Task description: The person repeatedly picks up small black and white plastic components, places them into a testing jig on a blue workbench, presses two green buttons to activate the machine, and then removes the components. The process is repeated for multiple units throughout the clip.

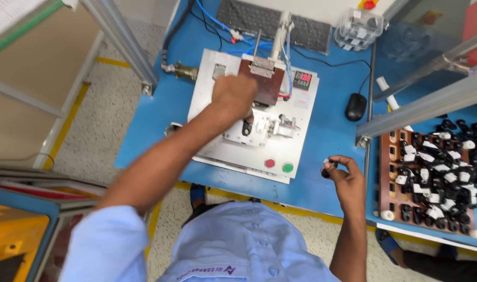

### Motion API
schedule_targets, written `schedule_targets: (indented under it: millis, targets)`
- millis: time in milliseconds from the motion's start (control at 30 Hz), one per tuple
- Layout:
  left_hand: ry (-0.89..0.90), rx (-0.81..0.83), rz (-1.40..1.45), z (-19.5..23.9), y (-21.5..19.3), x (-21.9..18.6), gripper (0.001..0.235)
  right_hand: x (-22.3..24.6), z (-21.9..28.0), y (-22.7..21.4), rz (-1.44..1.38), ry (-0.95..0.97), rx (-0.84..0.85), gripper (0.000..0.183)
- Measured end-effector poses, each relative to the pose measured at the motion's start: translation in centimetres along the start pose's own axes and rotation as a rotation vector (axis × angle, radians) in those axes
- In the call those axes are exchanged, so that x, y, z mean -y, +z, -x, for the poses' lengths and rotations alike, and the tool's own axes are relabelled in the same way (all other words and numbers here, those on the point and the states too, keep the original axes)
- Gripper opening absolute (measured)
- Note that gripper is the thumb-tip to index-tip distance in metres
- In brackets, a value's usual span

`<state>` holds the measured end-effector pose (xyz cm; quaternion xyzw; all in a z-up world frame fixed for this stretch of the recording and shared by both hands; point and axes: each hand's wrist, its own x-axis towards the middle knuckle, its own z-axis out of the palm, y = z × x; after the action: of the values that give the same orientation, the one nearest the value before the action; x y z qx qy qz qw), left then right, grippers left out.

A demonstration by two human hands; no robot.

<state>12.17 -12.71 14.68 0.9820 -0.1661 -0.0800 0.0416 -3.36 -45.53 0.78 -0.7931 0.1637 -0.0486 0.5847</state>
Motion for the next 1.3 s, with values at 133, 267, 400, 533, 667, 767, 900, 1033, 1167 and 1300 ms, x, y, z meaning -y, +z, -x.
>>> schedule_targets:
  millis: [133,267,400,533,667,767,900,1033,1167,1300]
  targets:
    - [-0.018,-0.06,0.289,0.9,2.9,1.3,0.019,-0.5,0.4,1.6,0.114,-0.087,0.01,0.027]
    - [0.395,-0.556,0.403,6.5,6.8,3.5,0.018,-1.8,0.5,3.4,0.101,-0.069,0.0,0.021]
    - [-0.116,-0.73,0.676,11.9,11.9,8.1,0.046,-3.8,0.7,5.6,0.174,0.016,0.011,0.03]
    - [-0.463,-0.362,0.965,13.5,17.9,10.7,0.07,-6.3,1.2,8.3,0.17,0.054,0.048,0.047]
    - [-0.55,-0.157,1.368,12.3,20.1,12.1,0.07,-8.2,-0.1,9.2,0.074,0.245,0.004,0.054]
    - [-0.572,-0.045,1.357,12.0,19.5,12.7,0.067,-9.3,-1.1,8.5,-0.06,0.285,0.092,0.06]
    - [-0.696,-0.033,1.476,11.7,18.0,12.6,0.063,-9.9,-2.1,8.5,-0.083,0.346,0.065,0.059]
    - [-0.63,-0.117,1.37,11.9,17.9,12.1,0.06,-10.0,-1.6,8.7,0.002,0.332,0.048,0.056]
    - [-0.688,-0.071,1.468,11.1,18.0,12.3,0.064,-8.4,-1.5,8.7,0.042,0.312,0.02,0.057]
    - [-0.553,-0.168,1.355,11.3,17.5,12.3,0.068,-6.2,-0.3,9.1,-0.014,0.314,-0.013,0.061]
